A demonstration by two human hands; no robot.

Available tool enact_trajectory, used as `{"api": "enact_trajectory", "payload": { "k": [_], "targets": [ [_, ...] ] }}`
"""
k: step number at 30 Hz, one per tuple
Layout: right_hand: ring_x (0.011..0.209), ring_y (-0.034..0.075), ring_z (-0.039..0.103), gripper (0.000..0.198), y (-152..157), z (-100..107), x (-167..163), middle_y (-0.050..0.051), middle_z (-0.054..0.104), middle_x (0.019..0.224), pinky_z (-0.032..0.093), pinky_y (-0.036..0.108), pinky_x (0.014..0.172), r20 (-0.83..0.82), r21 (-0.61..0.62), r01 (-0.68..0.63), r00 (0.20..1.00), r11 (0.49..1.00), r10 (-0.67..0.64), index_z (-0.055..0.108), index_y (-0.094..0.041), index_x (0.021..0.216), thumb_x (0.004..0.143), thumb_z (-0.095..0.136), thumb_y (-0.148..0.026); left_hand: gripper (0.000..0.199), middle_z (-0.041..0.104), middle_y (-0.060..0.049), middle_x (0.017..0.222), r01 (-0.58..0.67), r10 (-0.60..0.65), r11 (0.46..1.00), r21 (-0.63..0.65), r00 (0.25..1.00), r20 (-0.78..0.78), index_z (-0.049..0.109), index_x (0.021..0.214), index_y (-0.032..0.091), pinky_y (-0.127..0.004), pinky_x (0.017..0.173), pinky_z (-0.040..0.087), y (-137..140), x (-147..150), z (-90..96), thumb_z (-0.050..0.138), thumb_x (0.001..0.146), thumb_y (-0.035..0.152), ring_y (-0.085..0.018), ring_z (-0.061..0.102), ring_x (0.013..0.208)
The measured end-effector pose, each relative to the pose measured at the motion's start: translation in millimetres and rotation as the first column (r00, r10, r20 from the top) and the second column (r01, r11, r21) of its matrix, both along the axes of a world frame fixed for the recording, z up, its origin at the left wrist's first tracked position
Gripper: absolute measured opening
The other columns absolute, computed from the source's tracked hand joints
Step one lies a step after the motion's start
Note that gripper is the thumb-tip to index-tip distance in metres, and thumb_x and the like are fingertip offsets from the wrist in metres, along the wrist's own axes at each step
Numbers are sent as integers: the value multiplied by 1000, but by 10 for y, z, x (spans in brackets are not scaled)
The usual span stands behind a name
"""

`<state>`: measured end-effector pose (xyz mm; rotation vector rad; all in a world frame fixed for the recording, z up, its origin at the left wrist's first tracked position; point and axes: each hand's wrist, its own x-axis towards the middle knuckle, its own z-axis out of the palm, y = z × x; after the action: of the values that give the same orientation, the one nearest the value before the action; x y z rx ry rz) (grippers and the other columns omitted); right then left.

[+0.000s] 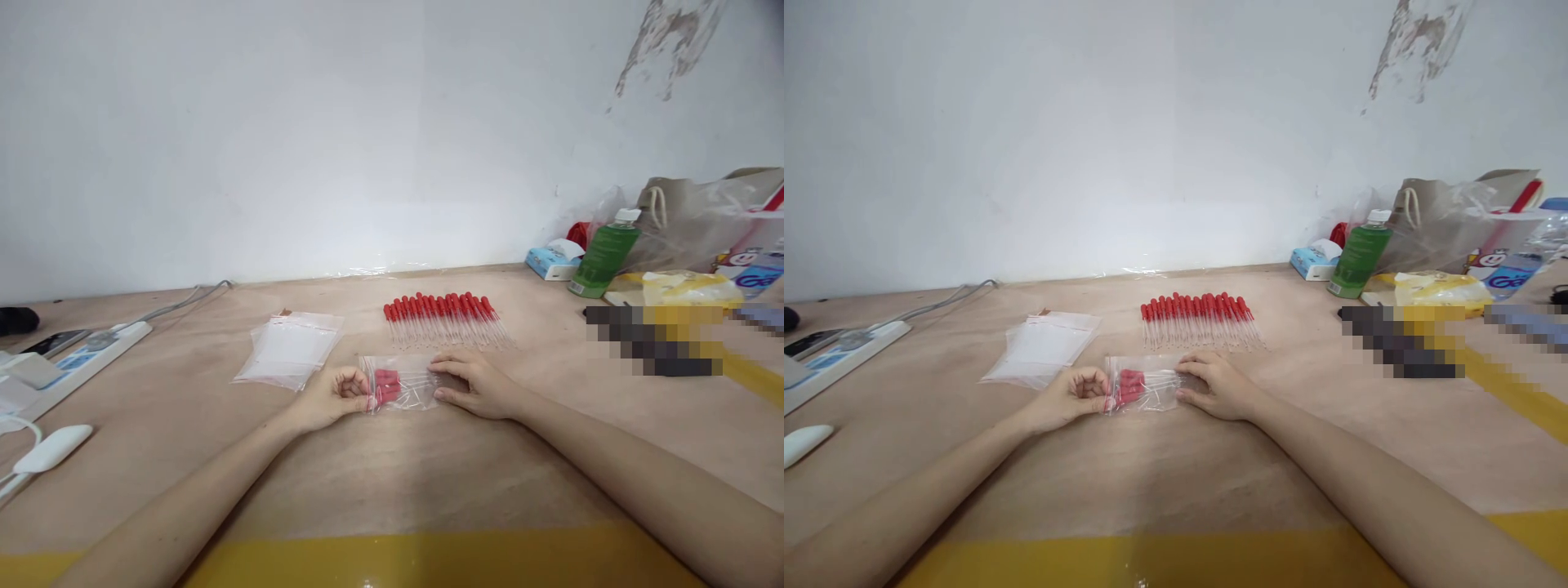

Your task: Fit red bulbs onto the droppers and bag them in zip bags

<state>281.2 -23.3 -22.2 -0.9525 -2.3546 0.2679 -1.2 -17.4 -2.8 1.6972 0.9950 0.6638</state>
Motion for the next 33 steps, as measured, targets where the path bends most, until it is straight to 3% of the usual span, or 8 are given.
{"api": "enact_trajectory", "payload": {
  "k": [7,14,19,21,23,26,29,33],
  "targets": [
    [107,22,50,42,-22,17,57,10,55,117,40,39,92,-12,-46,-14,1000,999,13,55,-20,114,78,55,-42,26,59,1,63,-66,67,997,44,998,-21,53,68,15,-22,54,40,50,-5,-77,73,59,29,-10,54,56],
    [105,22,51,37,-22,5,24,10,55,113,41,39,90,-25,13,-2,1000,1000,2,57,-20,111,80,52,-39,25,49,4,54,-195,238,930,312,965,-107,53,62,16,-18,45,30,85,-10,-165,66,65,37,-8,43,49],
    [104,22,51,37,-34,13,22,11,56,112,42,38,89,-19,15,9,1000,1000,-9,56,-19,111,81,51,-39,20,57,1,65,-136,161,959,250,984,-81,57,70,16,-20,52,38,74,-7,-112,61,70,36,-11,50,56],
    [103,21,52,36,-37,16,21,11,56,112,42,37,88,-24,17,13,1000,1000,-12,56,-19,111,81,50,-38,20,59,0,67,-201,215,954,224,976,-37,58,80,17,-22,54,40,74,-21,-84,58,73,35,-12,52,57],
    [101,21,52,35,-37,16,20,11,56,111,43,37,87,-27,16,8,1000,1000,-7,56,-20,111,82,50,-37,23,60,0,66,-327,340,909,257,941,-3,58,87,18,-22,55,40,103,-41,-56,58,72,36,-13,53,57],
    [101,21,53,34,-29,8,18,10,56,110,43,38,87,-29,17,5,1000,1000,-5,56,-20,111,81,50,-37,22,62,-1,71,-388,417,838,383,909,8,61,84,18,-24,61,42,251,-43,7,59,71,36,-15,55,66],
    [102,22,52,35,-20,-7,20,10,56,111,42,39,87,-27,15,6,1000,1000,-5,56,-21,111,81,51,-38,21,64,-3,77,-317,372,857,406,926,-61,65,78,17,-27,68,43,553,56,96,64,66,35,-18,57,71],
    [102,22,51,36,-21,-10,22,10,55,112,42,39,88,-21,9,5,1000,1000,-5,55,-20,112,81,51,-38,33,65,-6,81,-409,449,849,334,892,-49,65,81,15,-29,71,43,1082,330,147,74,52,30,-20,58,73]
  ]
}}
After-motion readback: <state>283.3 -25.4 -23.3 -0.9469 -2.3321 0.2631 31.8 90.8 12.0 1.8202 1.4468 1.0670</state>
